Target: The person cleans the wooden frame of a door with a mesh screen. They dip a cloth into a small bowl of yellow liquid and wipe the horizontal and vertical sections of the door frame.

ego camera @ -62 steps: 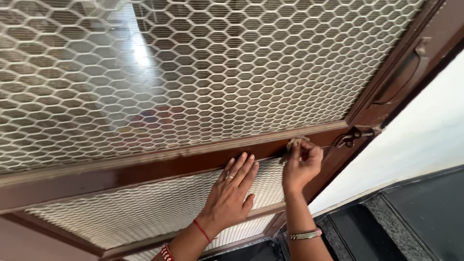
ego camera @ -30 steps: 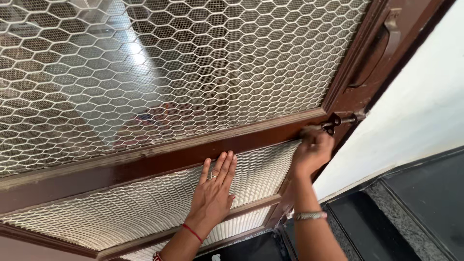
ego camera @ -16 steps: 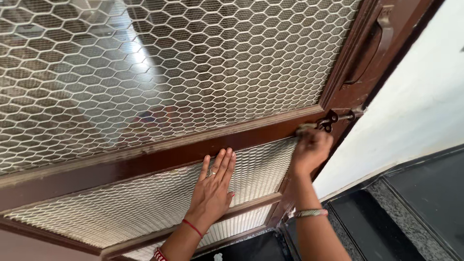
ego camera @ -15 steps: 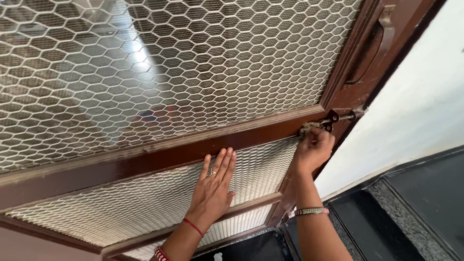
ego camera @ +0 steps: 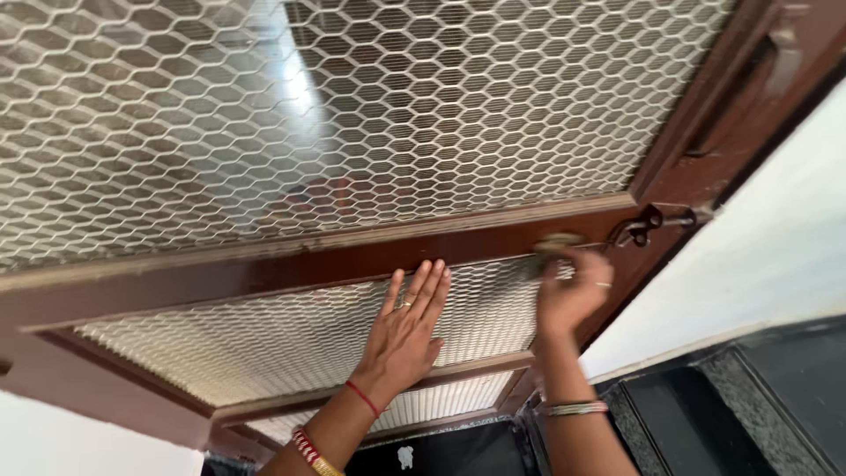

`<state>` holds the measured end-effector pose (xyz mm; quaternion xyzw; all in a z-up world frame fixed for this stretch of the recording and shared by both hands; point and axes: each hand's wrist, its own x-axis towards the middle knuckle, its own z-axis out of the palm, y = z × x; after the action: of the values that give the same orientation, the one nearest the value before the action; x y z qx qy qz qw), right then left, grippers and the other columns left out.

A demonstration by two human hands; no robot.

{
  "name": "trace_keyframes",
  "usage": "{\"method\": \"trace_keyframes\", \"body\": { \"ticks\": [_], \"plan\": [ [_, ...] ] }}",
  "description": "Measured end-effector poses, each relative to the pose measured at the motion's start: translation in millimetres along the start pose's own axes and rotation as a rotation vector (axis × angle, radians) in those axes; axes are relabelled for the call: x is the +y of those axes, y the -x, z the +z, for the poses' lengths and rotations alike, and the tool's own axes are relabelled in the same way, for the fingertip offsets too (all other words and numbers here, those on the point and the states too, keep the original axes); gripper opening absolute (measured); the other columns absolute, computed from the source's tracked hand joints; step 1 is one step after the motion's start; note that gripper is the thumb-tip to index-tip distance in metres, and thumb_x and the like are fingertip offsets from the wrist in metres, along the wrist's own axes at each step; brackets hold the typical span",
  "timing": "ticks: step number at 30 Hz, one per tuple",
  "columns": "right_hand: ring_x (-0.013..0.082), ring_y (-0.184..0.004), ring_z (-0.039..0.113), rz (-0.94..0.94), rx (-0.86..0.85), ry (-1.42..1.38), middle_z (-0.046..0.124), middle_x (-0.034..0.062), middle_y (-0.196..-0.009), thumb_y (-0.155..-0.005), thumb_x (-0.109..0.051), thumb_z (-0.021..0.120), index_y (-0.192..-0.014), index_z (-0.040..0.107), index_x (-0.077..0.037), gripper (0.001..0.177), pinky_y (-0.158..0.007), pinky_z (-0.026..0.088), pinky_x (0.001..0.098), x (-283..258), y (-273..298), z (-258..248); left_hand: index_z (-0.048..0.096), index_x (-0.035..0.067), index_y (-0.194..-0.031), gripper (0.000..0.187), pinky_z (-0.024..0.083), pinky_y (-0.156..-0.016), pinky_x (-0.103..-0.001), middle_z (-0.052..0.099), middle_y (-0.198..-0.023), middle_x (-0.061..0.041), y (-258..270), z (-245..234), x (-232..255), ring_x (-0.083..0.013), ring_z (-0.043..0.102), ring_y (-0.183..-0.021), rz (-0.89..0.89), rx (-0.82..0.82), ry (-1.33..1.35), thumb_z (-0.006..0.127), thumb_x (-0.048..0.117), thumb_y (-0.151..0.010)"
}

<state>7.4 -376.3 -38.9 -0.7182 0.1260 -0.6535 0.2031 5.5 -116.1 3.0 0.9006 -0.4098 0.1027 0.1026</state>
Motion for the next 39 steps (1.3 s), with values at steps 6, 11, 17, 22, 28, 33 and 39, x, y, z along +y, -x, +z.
{"method": "trace_keyframes", "body": {
  "ticks": [6, 11, 17, 22, 28, 33, 39],
  "plan": [
    [0.0181, -0.092, 0.071, 0.255, -0.003, -0.331, 0.073, 0.0078, -0.101, -0.094, 0.003, 0.078, -0.099, 0.071, -0.005, 0.012, -0.085, 0.060, 0.0336, -27.3, 14.0, 16.4, 0.009, 0.003, -0.158, 0.099, -0.002, -0.124, -0.051, 0.010, -0.168, -0.014, 29.5, -1.9, -23.9, -0.0279, 0.007, -0.155, -0.163, 0.058, -0.014, 0.070, 0.021, -0.083],
    [0.0216, -0.079, 0.063, 0.078, -0.194, -0.201, 0.066, 0.0089, -0.086, -0.081, 0.007, 0.082, -0.088, 0.071, -0.004, 0.017, -0.069, 0.053, 0.0335, -91.9, 69.5, 34.9, 0.013, 0.005, -0.159, 0.094, -0.006, -0.118, -0.070, 0.012, -0.167, -0.012, 41.0, 1.3, -33.1, -0.0262, 0.009, -0.155, -0.197, 0.071, -0.080, 0.068, 0.021, -0.084],
    [0.0257, -0.100, 0.069, 0.097, -0.041, -0.394, 0.071, 0.0111, -0.108, -0.092, 0.009, 0.075, -0.101, 0.072, -0.002, 0.015, -0.089, 0.058, 0.0351, -55.7, 45.1, 23.9, 0.019, 0.008, -0.157, 0.090, -0.011, -0.109, -0.081, 0.015, -0.167, -0.010, 61.1, -9.9, -46.7, -0.0262, 0.010, -0.154, -0.201, 0.118, 0.061, 0.069, 0.025, -0.085],
    [0.0194, -0.097, 0.075, 0.194, 0.068, -0.111, 0.075, 0.0085, -0.104, -0.100, 0.010, 0.075, -0.101, 0.074, -0.004, 0.014, -0.082, 0.060, 0.0278, -86.5, 41.1, 31.5, 0.020, 0.008, -0.157, 0.087, -0.012, -0.108, -0.080, 0.018, -0.166, -0.009, 96.1, -21.3, -83.7, -0.0257, 0.011, -0.153, -0.221, 0.137, 0.015, 0.068, 0.025, -0.086],
    [0.0191, -0.098, 0.065, 0.072, -0.087, -0.324, 0.073, 0.0045, -0.103, -0.087, 0.012, 0.069, -0.102, 0.074, -0.008, 0.025, -0.084, 0.051, 0.0312, -192.8, 108.1, 51.1, 0.020, 0.006, -0.158, 0.083, -0.013, -0.109, -0.080, 0.020, -0.167, -0.009, 117.5, -17.2, -105.5, -0.0250, 0.011, -0.154, -0.132, 0.187, 0.017, 0.063, 0.028, -0.090],
    [0.0167, -0.080, 0.051, -0.290, -0.036, 0.016, 0.063, -0.0029, -0.086, -0.099, 0.015, 0.073, -0.111, 0.077, -0.009, 0.027, -0.073, 0.042, 0.0359, -155.1, 109.7, 71.7, 0.019, 0.007, -0.159, 0.081, -0.014, -0.108, -0.079, 0.017, -0.167, -0.012, 134.5, -22.6, -123.1, -0.0270, 0.009, -0.154, -0.101, 0.229, 0.026, 0.058, 0.031, -0.093],
    [0.0269, -0.107, 0.058, -0.160, -0.001, 0.197, 0.071, 0.0040, -0.113, -0.093, 0.008, 0.072, -0.111, 0.072, -0.013, 0.027, -0.089, 0.047, 0.0367, -137.8, 93.0, 46.1, 0.018, 0.005, -0.157, 0.083, -0.015, -0.107, -0.079, 0.012, -0.166, -0.018, 160.6, -35.2, -157.2, -0.0318, 0.006, -0.153, -0.150, 0.273, 0.029, 0.058, 0.032, -0.090]
  ]
}}
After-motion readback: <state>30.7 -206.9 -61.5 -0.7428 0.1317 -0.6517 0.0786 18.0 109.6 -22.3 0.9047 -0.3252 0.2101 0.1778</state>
